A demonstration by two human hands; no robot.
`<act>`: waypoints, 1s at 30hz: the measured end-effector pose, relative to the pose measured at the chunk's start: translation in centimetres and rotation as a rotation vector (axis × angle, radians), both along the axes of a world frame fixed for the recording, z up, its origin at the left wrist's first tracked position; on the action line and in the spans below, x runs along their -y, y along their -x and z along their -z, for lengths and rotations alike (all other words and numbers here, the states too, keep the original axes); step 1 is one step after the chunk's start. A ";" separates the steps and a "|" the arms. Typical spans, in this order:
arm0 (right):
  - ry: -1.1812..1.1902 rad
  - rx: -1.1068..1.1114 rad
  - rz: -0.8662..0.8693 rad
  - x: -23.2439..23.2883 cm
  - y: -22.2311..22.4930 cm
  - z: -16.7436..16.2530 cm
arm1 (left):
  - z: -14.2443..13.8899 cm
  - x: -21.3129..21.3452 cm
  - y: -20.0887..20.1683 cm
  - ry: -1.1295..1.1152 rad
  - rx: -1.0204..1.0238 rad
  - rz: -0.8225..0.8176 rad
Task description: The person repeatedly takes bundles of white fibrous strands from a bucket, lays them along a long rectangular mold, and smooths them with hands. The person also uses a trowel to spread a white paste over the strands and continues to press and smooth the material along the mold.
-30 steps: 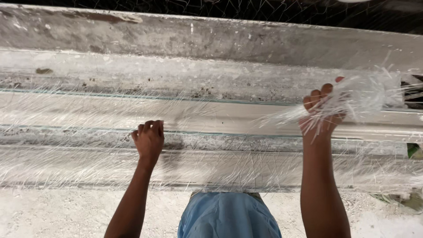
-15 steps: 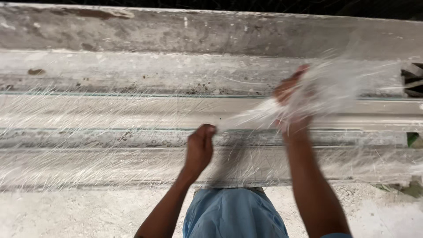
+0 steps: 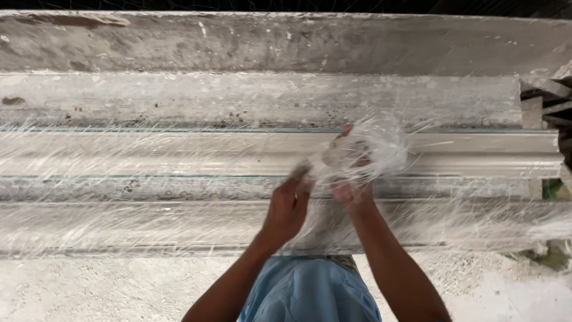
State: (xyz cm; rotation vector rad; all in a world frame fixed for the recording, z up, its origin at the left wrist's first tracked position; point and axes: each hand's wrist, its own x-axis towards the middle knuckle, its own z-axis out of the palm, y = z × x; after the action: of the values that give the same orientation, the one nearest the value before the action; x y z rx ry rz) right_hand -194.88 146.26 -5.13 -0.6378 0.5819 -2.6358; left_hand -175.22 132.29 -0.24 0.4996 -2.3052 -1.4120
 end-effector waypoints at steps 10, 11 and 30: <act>-0.290 -0.071 0.463 -18.0 19.2 -8.8 | 8.4 1.1 4.8 0.652 0.259 -0.215; -0.327 -0.127 0.505 -19.0 20.5 -8.8 | 8.4 1.7 4.7 0.716 0.434 -0.252; -0.294 0.127 0.468 -23.6 24.1 -11.1 | 2.5 -12.7 11.7 0.471 0.036 -0.063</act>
State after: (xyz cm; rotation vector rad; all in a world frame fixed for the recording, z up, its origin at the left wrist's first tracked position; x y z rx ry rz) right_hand -218.97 169.82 6.00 -0.2638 1.1716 -2.8907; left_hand -186.91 144.94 -2.77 0.4462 -2.5139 -0.7929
